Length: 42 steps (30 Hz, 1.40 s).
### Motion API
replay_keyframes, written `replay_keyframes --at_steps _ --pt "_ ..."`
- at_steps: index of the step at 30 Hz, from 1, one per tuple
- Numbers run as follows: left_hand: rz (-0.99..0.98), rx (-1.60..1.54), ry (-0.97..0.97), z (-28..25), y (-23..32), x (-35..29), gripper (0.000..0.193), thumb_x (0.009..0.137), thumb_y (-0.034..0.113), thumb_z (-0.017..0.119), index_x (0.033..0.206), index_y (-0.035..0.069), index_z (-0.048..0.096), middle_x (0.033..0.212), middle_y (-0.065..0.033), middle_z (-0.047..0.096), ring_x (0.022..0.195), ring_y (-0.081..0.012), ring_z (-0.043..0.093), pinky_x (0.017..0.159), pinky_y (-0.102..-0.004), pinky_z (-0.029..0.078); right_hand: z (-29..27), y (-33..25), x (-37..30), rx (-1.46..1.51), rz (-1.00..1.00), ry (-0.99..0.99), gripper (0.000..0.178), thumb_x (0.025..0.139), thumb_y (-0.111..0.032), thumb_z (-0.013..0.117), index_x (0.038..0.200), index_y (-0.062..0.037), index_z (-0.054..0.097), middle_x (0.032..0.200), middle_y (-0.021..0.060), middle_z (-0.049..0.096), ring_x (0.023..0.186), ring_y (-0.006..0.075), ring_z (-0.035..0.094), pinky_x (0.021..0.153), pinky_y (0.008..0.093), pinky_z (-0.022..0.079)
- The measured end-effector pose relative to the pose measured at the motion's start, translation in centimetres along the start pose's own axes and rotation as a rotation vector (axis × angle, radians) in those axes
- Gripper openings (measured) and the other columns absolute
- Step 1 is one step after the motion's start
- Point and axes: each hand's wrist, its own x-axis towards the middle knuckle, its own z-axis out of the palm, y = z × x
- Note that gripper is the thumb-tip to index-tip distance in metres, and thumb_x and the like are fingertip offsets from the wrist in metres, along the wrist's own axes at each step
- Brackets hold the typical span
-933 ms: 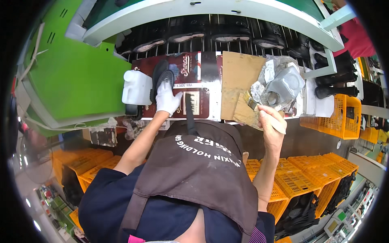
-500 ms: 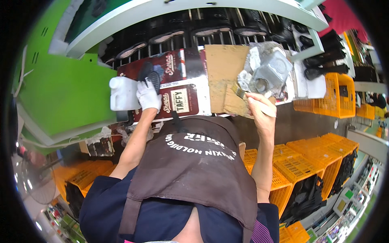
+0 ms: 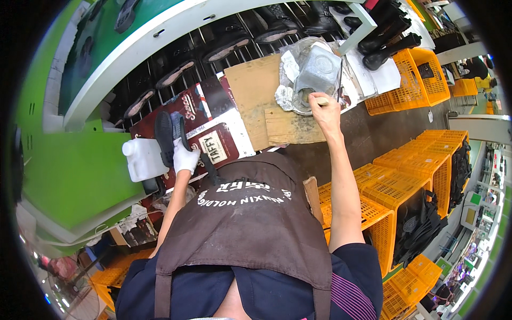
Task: Applying adhesive or primer to the edges and surfaces of shoe soles using a brush.
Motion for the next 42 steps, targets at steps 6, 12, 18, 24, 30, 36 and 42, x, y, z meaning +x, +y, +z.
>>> replay_keyframes --at_steps 6,12,18,24,30,36,42 --pt "-0.059 -0.178 0.045 0.5 -3.2 1.1 0.043 0.082 0.025 0.056 0.119 0.002 0.052 0.1 -0.0259 0.061 0.097 -0.0387 0.059 0.085 -0.0424 0.044 2.0 3.3 1.2 -0.224 -0.04 -0.077 0.019 0.079 -0.021 0.065 0.088 -0.0044 0.068 0.074 0.0134 0.066 0.065 0.0201 0.064 0.062 0.0307 0.049" --pt "-0.247 -1.56 -0.327 -4.7 -0.7 1.7 0.039 0.093 0.03 0.049 0.115 -0.002 0.05 0.095 -0.0179 0.063 0.083 -0.0283 0.063 0.074 -0.0361 0.052 1.1 2.2 0.4 0.399 0.361 -0.046 0.022 0.083 -0.022 0.067 0.086 0.0001 0.065 0.063 0.0033 0.06 0.051 0.0078 0.056 0.045 0.0193 0.044" --pt "0.038 -1.87 -0.552 -9.1 4.1 -0.3 0.058 0.094 0.046 0.034 0.123 -0.003 0.045 0.106 -0.0233 0.06 0.087 -0.0335 0.062 0.077 -0.0415 0.052 0.3 1.7 -1.7 0.469 0.389 0.025 0.022 0.082 -0.022 0.067 0.084 0.0007 0.066 0.066 0.0049 0.063 0.051 0.009 0.058 0.047 0.0207 0.047" --pt "0.133 -1.97 -0.687 -10.0 8.0 -1.2 0.05 0.096 0.04 0.037 0.127 0.002 0.042 0.119 -0.0207 0.053 0.107 -0.0345 0.054 0.093 -0.0459 0.044 -1.9 -0.1 -0.9 0.321 0.288 -0.084 0.021 0.081 -0.021 0.067 0.087 -0.0007 0.067 0.067 0.0035 0.063 0.053 0.0079 0.058 0.047 0.0203 0.045" --pt "0.216 -2.014 -0.853 -8.9 10.7 -1.3 0.049 0.087 0.018 0.058 0.131 0.004 0.04 0.127 -0.014 0.05 0.121 -0.0307 0.045 0.103 -0.0475 0.034 -2.3 1.2 0.5 -0.163 -0.199 -0.431 0.017 0.077 -0.01 0.065 0.094 -0.0095 0.067 0.087 0.0124 0.062 0.085 0.0258 0.059 0.077 0.0317 0.045" --pt "0.164 -1.898 -0.806 -7.3 11.4 -1.4 0.049 0.087 0.009 0.058 0.132 0.01 0.039 0.127 -0.0109 0.05 0.117 -0.0252 0.049 0.098 -0.046 0.038 -4.3 -0.7 0.7 -0.136 -0.172 -0.559 0.017 0.078 -0.01 0.065 0.094 -0.0051 0.067 0.086 0.012 0.064 0.084 0.0232 0.06 0.077 0.0299 0.045" --pt "0.355 -1.553 -0.549 -9.2 13.8 -2.4 0.053 0.077 -0.002 0.066 0.127 0.004 0.047 0.111 -0.0067 0.059 0.094 -0.0117 0.059 0.084 -0.026 0.048 -5.5 -1.8 -1.2 0.421 0.212 -0.265 0.018 0.084 -0.015 0.064 0.092 0.0008 0.065 0.071 0.004 0.062 0.059 0.0083 0.056 0.054 0.0206 0.044"
